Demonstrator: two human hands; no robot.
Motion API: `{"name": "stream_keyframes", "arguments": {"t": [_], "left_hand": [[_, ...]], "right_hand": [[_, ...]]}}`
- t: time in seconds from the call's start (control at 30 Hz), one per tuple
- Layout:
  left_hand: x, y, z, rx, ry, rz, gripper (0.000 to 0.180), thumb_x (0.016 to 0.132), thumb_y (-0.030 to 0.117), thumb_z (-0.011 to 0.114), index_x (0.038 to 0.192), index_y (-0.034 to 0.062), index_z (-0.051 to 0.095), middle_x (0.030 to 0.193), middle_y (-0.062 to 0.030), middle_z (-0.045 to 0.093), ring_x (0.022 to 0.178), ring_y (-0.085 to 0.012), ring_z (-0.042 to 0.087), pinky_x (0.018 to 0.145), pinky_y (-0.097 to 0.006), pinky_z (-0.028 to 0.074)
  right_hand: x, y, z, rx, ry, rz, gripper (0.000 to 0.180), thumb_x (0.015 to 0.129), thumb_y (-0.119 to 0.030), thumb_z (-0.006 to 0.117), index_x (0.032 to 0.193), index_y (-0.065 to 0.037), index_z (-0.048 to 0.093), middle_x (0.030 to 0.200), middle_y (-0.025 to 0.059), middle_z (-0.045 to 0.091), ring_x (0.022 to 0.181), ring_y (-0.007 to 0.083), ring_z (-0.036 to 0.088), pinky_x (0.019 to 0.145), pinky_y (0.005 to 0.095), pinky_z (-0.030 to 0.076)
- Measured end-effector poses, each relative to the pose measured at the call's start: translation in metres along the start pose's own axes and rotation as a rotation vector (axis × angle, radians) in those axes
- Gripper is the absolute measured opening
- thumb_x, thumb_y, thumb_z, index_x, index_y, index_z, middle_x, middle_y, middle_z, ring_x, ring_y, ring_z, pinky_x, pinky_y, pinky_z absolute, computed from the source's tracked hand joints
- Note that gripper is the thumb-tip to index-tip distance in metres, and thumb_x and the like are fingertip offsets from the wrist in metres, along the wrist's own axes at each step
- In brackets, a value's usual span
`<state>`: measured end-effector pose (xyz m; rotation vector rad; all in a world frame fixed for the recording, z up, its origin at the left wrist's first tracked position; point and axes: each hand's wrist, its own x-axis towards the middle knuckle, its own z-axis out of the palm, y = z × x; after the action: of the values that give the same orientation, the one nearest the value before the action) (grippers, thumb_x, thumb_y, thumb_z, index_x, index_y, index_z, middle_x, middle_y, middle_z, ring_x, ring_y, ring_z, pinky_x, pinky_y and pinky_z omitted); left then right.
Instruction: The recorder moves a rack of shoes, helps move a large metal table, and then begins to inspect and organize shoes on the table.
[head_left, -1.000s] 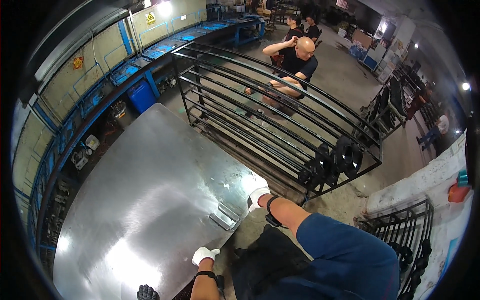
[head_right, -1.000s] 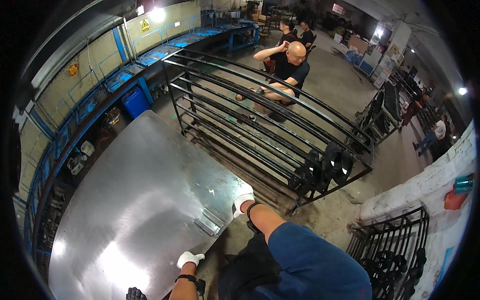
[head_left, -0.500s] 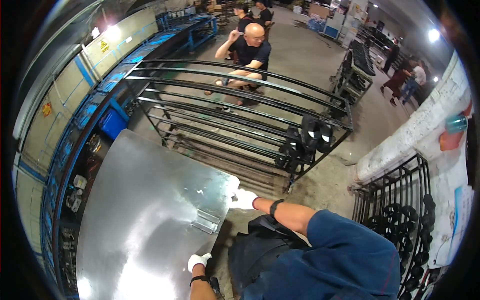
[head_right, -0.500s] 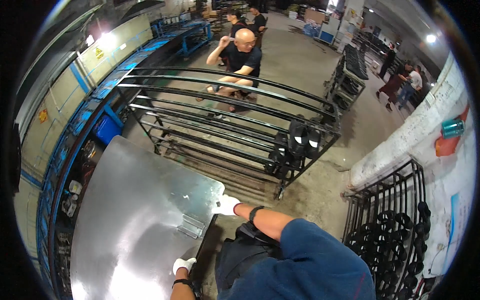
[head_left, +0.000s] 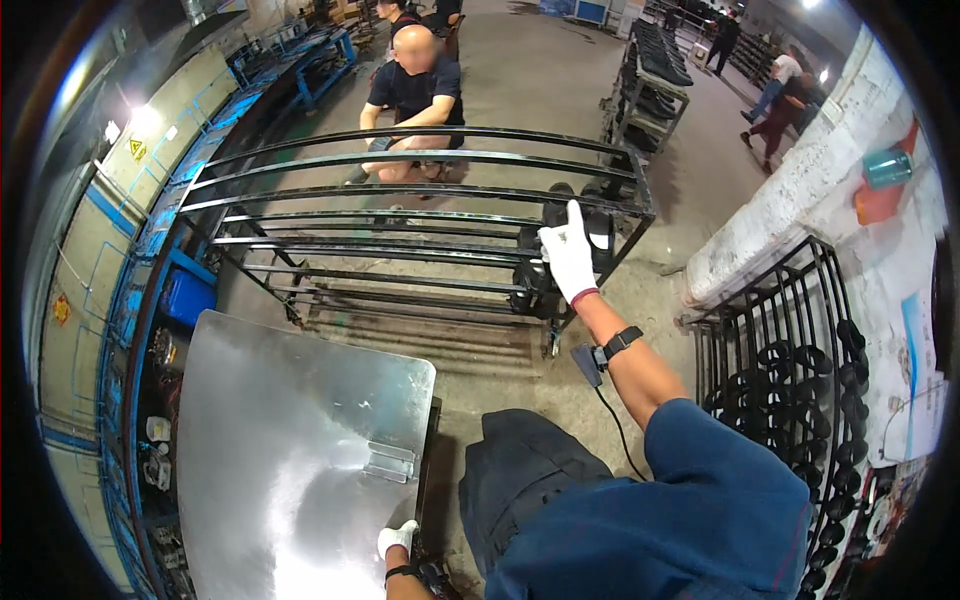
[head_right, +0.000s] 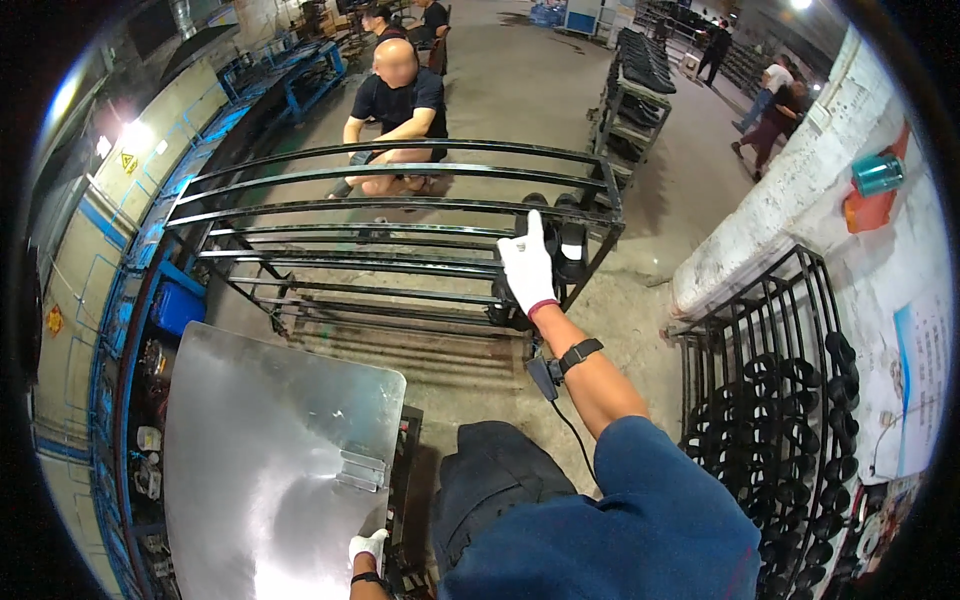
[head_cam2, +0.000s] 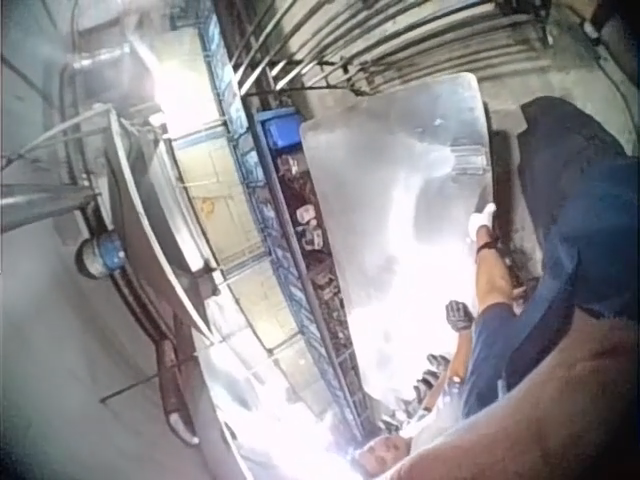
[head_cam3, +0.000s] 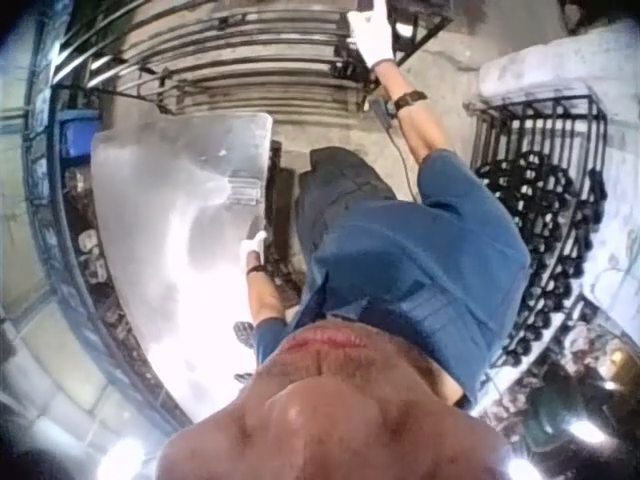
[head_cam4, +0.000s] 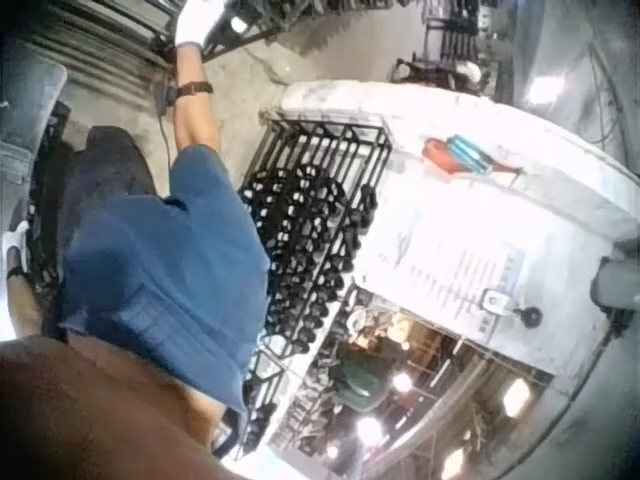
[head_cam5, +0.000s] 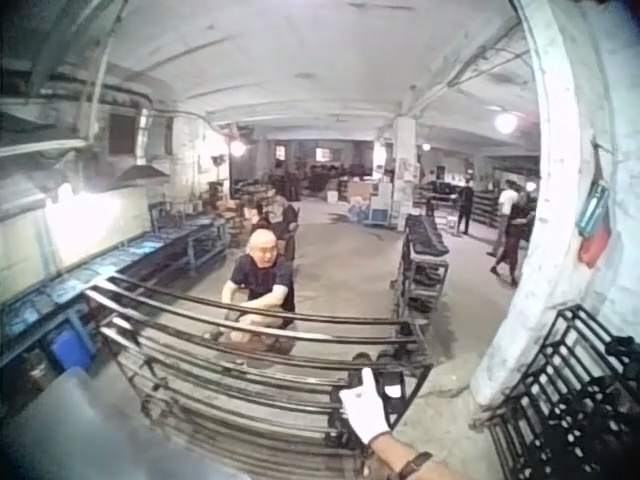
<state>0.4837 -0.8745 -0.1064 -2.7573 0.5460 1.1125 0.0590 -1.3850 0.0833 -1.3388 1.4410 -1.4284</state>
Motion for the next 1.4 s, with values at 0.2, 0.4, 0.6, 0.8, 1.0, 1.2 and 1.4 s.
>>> {"name": "stream_keyframes", "arguments": {"t": [0.2,0.4,0.6,0.8,1.0,1.2,1.4], "left_hand": [[0.02,-0.007,0.01,0.055,-0.053,-0.051,0.086,0.062,0.063,0.084,0.113,-0.0049,0.071,0.116,-0.0258,0.07,0.115,-0.0366,0.067,0.095,-0.041,0.053],[0.004,0.012,0.0,0.078,-0.045,-0.048,0.086,0.062,0.062,0.085,0.114,-0.0041,0.071,0.117,-0.0246,0.071,0.114,-0.0357,0.068,0.095,-0.041,0.053],[0.007,0.007,0.004,-0.011,-0.046,-0.031,0.085,0.061,0.062,0.085,0.114,-0.0026,0.072,0.119,-0.023,0.071,0.115,-0.0344,0.068,0.095,-0.041,0.053],[0.01,0.004,0.005,0.082,-0.026,-0.048,0.085,0.062,0.062,0.084,0.115,-0.0029,0.072,0.118,-0.024,0.071,0.113,-0.0352,0.068,0.095,-0.041,0.054],[0.008,0.004,0.004,0.045,-0.049,-0.048,0.083,0.062,0.062,0.085,0.111,-0.0037,0.073,0.112,-0.0247,0.072,0.109,-0.0363,0.07,0.091,-0.042,0.054],[-0.006,0.017,-0.007,0.038,-0.025,-0.066,0.081,0.062,0.059,0.085,0.113,-0.0024,0.073,0.116,-0.0232,0.072,0.111,-0.035,0.07,0.093,-0.041,0.054],[-0.003,0.013,-0.003,0.042,-0.032,-0.061,0.081,0.061,0.058,0.086,0.113,-0.0013,0.073,0.117,-0.0226,0.072,0.111,-0.0344,0.069,0.093,-0.04,0.054]], "right_hand": [[0.026,0.019,-0.009,-0.022,0.089,-0.074,0.083,0.094,-0.009,0.065,0.162,-0.007,0.016,0.078,0.0029,0.059,0.067,0.0141,0.057,0.065,0.0286,0.051],[0.048,0.023,-0.009,-0.182,0.066,-0.044,0.085,0.093,-0.012,0.066,0.161,-0.007,0.015,0.079,0.0062,0.064,0.067,0.0176,0.06,0.071,0.0333,0.053],[0.052,0.027,0.001,-0.586,0.016,-0.008,0.085,0.093,-0.02,0.057,0.162,-0.023,0.008,0.078,0.0185,0.07,0.069,0.0381,0.068,0.068,0.0468,0.055],[0.052,0.024,0.008,-0.594,0.017,0.096,0.087,0.092,-0.023,0.056,0.162,-0.02,0.004,0.083,0.0183,0.072,0.076,0.0388,0.07,0.076,0.0479,0.055],[0.048,0.015,0.005,-0.571,-0.02,0.098,0.091,0.091,-0.022,0.058,0.162,-0.019,0.002,0.085,0.0178,0.073,0.08,0.0376,0.071,0.08,0.0461,0.055],[0.048,0.009,0.006,-0.585,-0.017,0.089,0.091,0.091,-0.02,0.058,0.162,-0.019,0.002,0.086,0.0173,0.073,0.081,0.0374,0.071,0.08,0.046,0.055],[0.049,0.011,0.003,-0.567,-0.036,0.102,0.09,0.092,-0.02,0.058,0.162,-0.019,0.002,0.086,0.0172,0.073,0.081,0.0373,0.071,0.08,0.0461,0.055]]}}
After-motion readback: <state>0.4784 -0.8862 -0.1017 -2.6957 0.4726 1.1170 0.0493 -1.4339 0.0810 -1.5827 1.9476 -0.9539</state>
